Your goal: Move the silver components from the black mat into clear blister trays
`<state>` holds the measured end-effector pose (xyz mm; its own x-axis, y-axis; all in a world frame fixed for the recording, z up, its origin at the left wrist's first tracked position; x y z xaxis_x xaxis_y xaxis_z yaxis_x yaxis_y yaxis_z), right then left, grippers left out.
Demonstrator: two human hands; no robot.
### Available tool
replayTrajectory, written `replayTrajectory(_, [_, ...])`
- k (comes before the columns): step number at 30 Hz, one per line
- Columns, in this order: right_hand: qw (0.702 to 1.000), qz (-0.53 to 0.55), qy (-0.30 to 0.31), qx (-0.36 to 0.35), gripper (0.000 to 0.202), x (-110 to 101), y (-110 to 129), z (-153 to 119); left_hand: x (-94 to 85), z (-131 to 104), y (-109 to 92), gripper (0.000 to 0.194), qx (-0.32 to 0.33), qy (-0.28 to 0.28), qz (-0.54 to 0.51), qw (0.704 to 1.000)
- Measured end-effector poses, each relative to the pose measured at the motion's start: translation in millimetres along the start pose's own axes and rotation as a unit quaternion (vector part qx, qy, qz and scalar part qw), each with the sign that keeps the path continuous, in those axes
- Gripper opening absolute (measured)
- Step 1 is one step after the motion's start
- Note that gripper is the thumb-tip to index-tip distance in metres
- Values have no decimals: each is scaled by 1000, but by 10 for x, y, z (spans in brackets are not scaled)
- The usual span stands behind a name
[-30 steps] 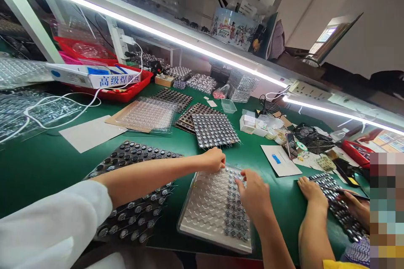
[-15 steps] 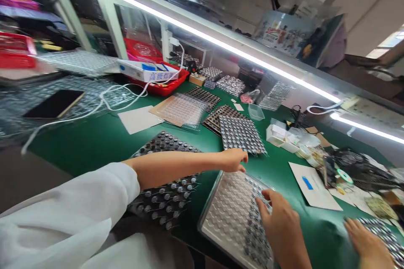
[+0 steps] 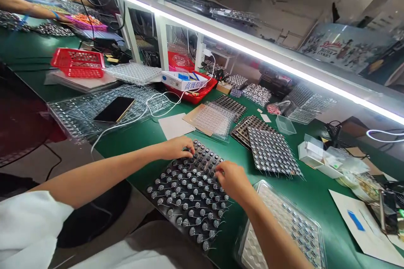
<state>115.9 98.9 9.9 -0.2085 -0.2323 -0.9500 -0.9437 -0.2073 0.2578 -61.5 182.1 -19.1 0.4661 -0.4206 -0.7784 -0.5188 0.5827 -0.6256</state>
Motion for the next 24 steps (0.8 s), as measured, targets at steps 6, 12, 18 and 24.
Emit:
replayTrajectory(6, [998,-18,50,-43,19,346,651,505,6,-270,97,13,-13,11,-31,999])
replayTrajectory(12, [986,-133,89,-44,21,405,787,592,80,-357,111,21,-3,28,-42,999])
replayTrajectory(18, [984,-140,82,-68,17,445,746,538,160,-249,49,10,-10,35,-3,999])
replayTrajectory(24, [984,-159,28,-72,23,434,846,391,185,-233,-59,6,-21,20,41,999])
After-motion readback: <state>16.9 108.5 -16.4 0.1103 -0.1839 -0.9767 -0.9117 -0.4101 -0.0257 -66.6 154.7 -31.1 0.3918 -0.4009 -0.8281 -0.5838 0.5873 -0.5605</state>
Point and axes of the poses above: each hand's wrist, its own z-axis towards the middle knuckle, its own x-axis out of the palm, y = z × x, the point moved 8 cm from there along z, towards the middle knuckle, and after that the axes turned 3 degrees about -z, right-handed, at the moved point
